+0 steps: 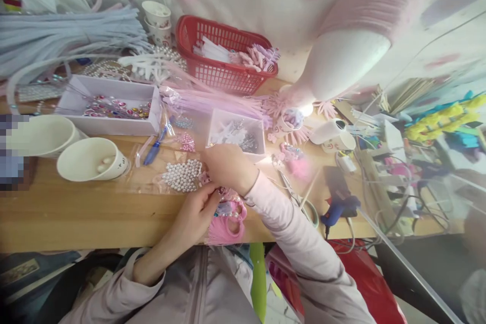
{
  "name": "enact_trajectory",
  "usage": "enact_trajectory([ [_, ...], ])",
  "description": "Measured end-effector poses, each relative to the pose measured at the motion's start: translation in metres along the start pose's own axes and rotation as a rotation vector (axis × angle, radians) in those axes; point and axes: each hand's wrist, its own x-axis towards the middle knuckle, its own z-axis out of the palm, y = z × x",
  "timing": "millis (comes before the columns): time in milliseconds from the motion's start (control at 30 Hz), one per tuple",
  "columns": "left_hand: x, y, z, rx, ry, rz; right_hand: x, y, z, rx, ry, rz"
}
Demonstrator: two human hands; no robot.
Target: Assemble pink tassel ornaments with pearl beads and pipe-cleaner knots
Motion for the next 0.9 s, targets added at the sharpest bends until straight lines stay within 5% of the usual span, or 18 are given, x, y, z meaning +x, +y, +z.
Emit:
enact_trajectory([
  [333, 0.000, -0.001, 0.000, 0.012, 0.004, -0.052, -0.044, 0.029, -0.008, 0.411, 0.193, 0.147],
  [433, 0.000, -0.001, -0.001, 0.018, 0.015, -0.073, -0.068, 0.045, 0.012, 0.953, 0.312, 0.177],
  [533, -0.002, 0.000, -0.002, 0.027, 0.011, -0.098, -0.092, 0.052, 0.040, 1.269, 0.376, 0.274],
  [700, -0.001, 0.003, -0.004, 0.039, -0.002, -0.126, -0.122, 0.051, 0.093, 1.326, 0.501, 0.552],
  [900, -0.001, 0.005, -0.005, 0.037, 0.007, -0.139, -0.133, 0.049, 0.130, 1.270, 0.536, 0.650],
])
